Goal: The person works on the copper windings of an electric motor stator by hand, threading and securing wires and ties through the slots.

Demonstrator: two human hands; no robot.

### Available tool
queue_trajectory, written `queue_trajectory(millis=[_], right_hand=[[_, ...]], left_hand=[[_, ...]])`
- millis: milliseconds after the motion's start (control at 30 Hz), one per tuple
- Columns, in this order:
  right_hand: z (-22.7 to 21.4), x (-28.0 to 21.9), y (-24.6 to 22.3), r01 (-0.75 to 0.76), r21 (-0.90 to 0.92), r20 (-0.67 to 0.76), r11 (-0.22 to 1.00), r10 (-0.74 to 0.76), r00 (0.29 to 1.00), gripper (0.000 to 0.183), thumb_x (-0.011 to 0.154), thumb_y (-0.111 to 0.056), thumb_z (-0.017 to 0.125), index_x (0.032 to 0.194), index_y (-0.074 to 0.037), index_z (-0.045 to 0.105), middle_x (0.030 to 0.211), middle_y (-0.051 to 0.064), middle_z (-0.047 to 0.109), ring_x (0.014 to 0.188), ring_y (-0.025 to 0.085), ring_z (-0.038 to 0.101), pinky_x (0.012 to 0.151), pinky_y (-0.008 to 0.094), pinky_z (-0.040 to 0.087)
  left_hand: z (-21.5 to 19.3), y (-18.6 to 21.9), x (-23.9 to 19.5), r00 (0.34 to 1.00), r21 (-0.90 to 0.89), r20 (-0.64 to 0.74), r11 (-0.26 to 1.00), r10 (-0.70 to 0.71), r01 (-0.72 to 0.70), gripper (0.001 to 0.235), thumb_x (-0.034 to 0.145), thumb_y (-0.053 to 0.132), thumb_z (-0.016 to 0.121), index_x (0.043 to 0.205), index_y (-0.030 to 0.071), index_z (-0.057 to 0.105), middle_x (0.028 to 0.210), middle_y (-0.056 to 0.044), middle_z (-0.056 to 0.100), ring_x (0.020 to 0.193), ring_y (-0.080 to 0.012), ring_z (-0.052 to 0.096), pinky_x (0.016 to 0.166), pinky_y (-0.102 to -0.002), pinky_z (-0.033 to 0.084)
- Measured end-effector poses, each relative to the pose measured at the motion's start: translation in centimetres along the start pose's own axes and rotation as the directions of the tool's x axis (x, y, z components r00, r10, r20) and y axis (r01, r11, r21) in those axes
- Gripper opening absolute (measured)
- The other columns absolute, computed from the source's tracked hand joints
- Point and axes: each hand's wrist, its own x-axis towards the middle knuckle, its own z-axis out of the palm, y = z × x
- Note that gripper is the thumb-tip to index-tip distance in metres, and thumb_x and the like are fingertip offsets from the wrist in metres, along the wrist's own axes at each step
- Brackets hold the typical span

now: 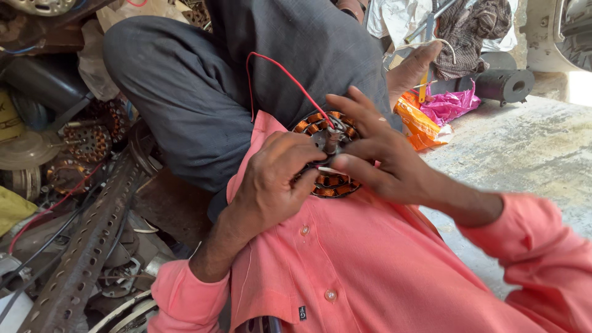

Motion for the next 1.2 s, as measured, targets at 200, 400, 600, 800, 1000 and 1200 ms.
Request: queue_trajectory(millis=[200, 400, 600, 800, 1000, 1200], right_hand=[[-0.1, 2.5, -0.5, -0.071, 0.004, 0.152, 0.998, 0.069, 0.986, 0.026, 0.091, -0.03, 0.073, 0.092, -0.006, 0.082, 0.163, 0.027, 0.034, 0.155, 0.049, 0.012, 0.124, 0.057, 0.011], [-0.6, 2.6, -0.3, -0.088, 0.071, 0.23, 0.994, 0.069, 0.971, 0.023, 0.088, -0.03, 0.075, 0.093, -0.009, 0.084, 0.161, 0.022, 0.043, 0.158, 0.033, 0.027, 0.13, 0.057, -0.002], [-0.8, 2.2, -0.4, -0.069, 0.11, 0.2, 0.992, 0.046, 0.979, 0.021, 0.088, -0.028, 0.077, 0.094, -0.009, 0.083, 0.164, 0.023, 0.036, 0.16, 0.037, 0.014, 0.128, 0.056, 0.001], [-0.4, 2.1, -0.8, -0.15, 0.1, 0.172, 0.984, 0.131, 0.976, 0.021, 0.087, -0.028, 0.078, 0.092, -0.009, 0.083, 0.163, 0.024, 0.036, 0.158, 0.037, 0.014, 0.126, 0.052, 0.008], [-0.5, 2.7, -0.5, -0.083, 0.101, 0.188, 0.991, 0.062, 0.98, 0.02, 0.086, -0.027, 0.077, 0.089, -0.008, 0.083, 0.155, 0.023, 0.051, 0.157, 0.031, 0.03, 0.13, 0.053, 0.002], [-1.1, 1.3, 0.0, -0.13, 0.148, 0.118, 0.98, 0.113, 0.987, 0.021, 0.092, -0.023, 0.072, 0.104, -0.008, 0.081, 0.161, 0.023, 0.043, 0.16, 0.032, 0.027, 0.128, 0.05, 0.017]], left_hand=[[0.4, -0.9, -0.8, 0.998, -0.028, -0.061, 0.999, -0.031, 0.029, 0.014, 0.087, 0.001, 0.077, 0.099, 0.005, 0.07, 0.098, -0.009, 0.07, 0.091, -0.0274, 0.069, 0.081, -0.038, 0.057], [0.9, -1.3, -1.3, 0.997, -0.016, -0.079, 1.0, -0.015, 0.014, 0.013, 0.088, -0.001, 0.074, 0.099, 0.004, 0.069, 0.1, -0.011, 0.069, 0.095, -0.0286, 0.069, 0.084, -0.038, 0.058], [1.2, -1.4, -1.2, 0.996, -0.02, -0.088, 1.0, -0.01, 0.008, 0.011, 0.089, 0.001, 0.075, 0.099, 0.004, 0.069, 0.098, -0.011, 0.069, 0.095, -0.0281, 0.07, 0.085, -0.037, 0.058], [1.2, -1.2, -1.5, 0.996, 0.03, -0.086, 0.999, -0.008, 0.011, 0.012, 0.086, -0.001, 0.075, 0.096, 0.004, 0.071, 0.095, -0.01, 0.069, 0.091, -0.0286, 0.068, 0.08, -0.038, 0.056], [0.8, -1.1, -1.1, 0.997, -0.002, -0.072, 1.0, -0.006, 0.006, 0.013, 0.085, -0.002, 0.073, 0.096, 0.004, 0.07, 0.096, -0.011, 0.068, 0.092, -0.0304, 0.068, 0.08, -0.04, 0.056], [-0.7, -0.4, -0.5, 0.999, -0.045, -0.045, 0.999, 0.027, -0.029, 0.018, 0.085, 0.003, 0.077, 0.101, 0.004, 0.067, 0.102, -0.012, 0.067, 0.095, -0.0322, 0.065, 0.085, -0.042, 0.054]])
